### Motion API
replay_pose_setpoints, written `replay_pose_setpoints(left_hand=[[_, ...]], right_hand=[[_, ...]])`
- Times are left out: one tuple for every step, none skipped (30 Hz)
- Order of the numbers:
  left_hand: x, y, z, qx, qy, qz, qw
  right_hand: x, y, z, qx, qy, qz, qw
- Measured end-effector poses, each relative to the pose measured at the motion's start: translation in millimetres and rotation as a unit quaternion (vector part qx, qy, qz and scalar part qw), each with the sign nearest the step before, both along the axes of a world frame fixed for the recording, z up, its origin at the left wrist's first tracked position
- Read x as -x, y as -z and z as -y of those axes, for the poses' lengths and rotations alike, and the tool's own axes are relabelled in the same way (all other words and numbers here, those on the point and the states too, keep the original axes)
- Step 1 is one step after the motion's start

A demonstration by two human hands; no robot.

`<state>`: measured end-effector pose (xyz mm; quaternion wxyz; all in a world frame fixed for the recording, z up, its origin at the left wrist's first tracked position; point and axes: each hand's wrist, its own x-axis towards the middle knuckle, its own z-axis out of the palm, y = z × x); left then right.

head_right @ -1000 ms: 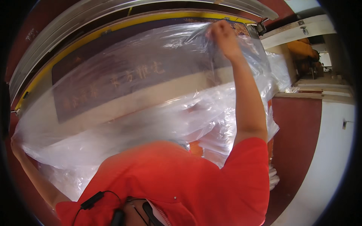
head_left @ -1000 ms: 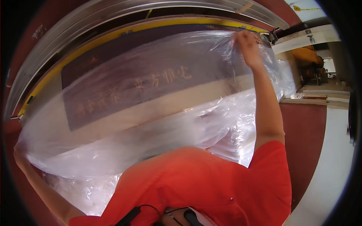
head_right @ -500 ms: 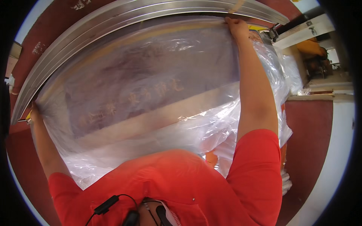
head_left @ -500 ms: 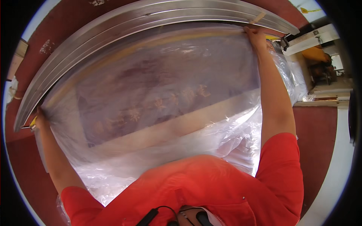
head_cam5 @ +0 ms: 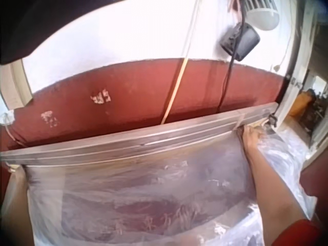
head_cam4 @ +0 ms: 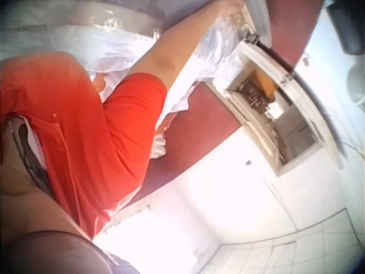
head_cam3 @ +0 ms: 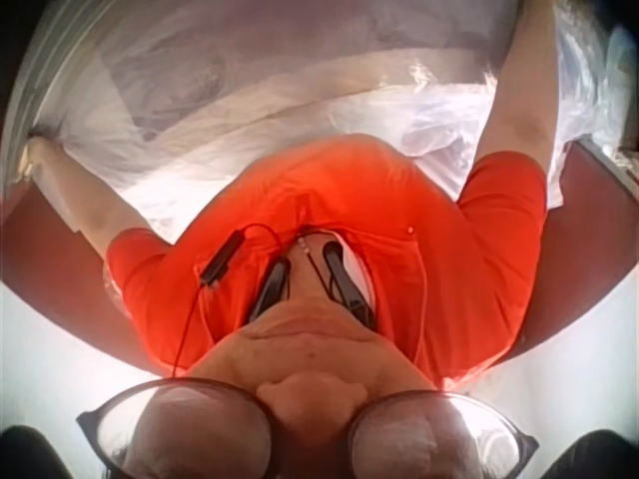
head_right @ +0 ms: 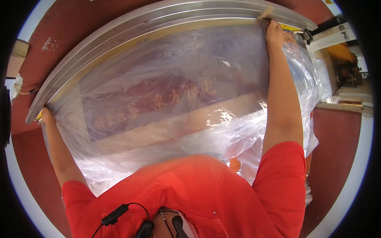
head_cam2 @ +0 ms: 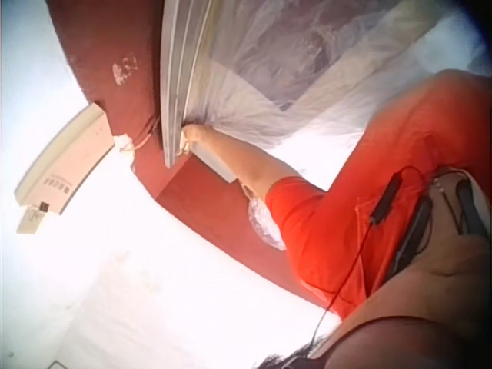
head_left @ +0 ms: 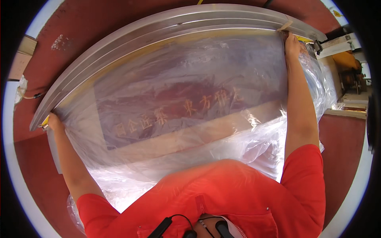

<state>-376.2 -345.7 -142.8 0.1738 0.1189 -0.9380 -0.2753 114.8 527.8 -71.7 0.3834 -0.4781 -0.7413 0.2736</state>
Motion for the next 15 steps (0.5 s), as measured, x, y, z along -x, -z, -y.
replay_pose_setpoints(left_hand=[[-13.9,3.6,-45.2,-0.1,-0.003,0.019,0.995],[-24.5,-6.2,-83.4,-0.186,-0.003,0.033,0.982],[-40.8,-25.0,-121.1,-0.272,-0.003,0.042,0.961],[-55.4,-41.6,-124.0,-0.36,0.006,0.043,0.932],[-68.2,-55.1,-128.4,-0.445,0.007,0.045,0.894],[-74.5,-60.2,-127.3,-0.528,0.015,0.047,0.848],[-71.2,-68.8,-95.6,-0.49,0.064,0.074,0.866],[-60.2,-78.1,-46.7,-0.45,0.112,0.101,0.88],[-55.0,-81.7,-21.1,-0.41,0.162,0.132,0.888],[-78.4,-85.6,-101.0,-0.406,0.1,0.062,0.907],[-81.4,-94.1,-80.0,-0.35,0.111,0.063,0.928],[-77.6,-99.3,-40.0,-0.293,0.121,0.067,0.946],[-74.5,-103.8,3.1,-0.233,0.13,0.071,0.961],[-74.2,-108.3,56.1,-0.083,0.116,0.035,0.989],[-79.0,-110.2,91.5,0.069,0.1,0.002,0.993]], right_hand=[[-11.9,-5.5,-7.7,0.013,-0.006,0.0,1.0],[-25.5,-7.4,-20.0,0.031,-0.016,-0.006,0.999],[-36.7,-8.7,-27.1,0.052,-0.029,-0.013,0.998],[-31.3,-10.5,-23.4,0.107,-0.057,-0.015,0.992],[-24.6,-18.7,-13.7,0.161,-0.084,-0.017,0.983],[-19.9,-27.3,-2.6,0.212,-0.107,-0.017,0.971],[-13.6,-35.8,12.5,0.184,-0.154,0.022,0.971],[-8.6,-44.5,28.9,0.154,-0.199,0.06,0.966],[-7.0,-49.6,37.2,0.122,-0.238,0.101,0.958],[-22.2,-50.3,34.7,0.098,-0.249,0.14,0.953],[-17.2,-56.2,49.3,0.114,-0.271,0.117,0.948],[-8.8,-65.1,80.1,0.132,-0.294,0.097,0.942],[-2.1,-69.2,106.0,0.151,-0.315,0.075,0.934],[2.2,-67.2,121.0,0.185,-0.337,0.036,0.922],[4.5,-61.9,133.3,0.219,-0.355,-0.001,0.909]])
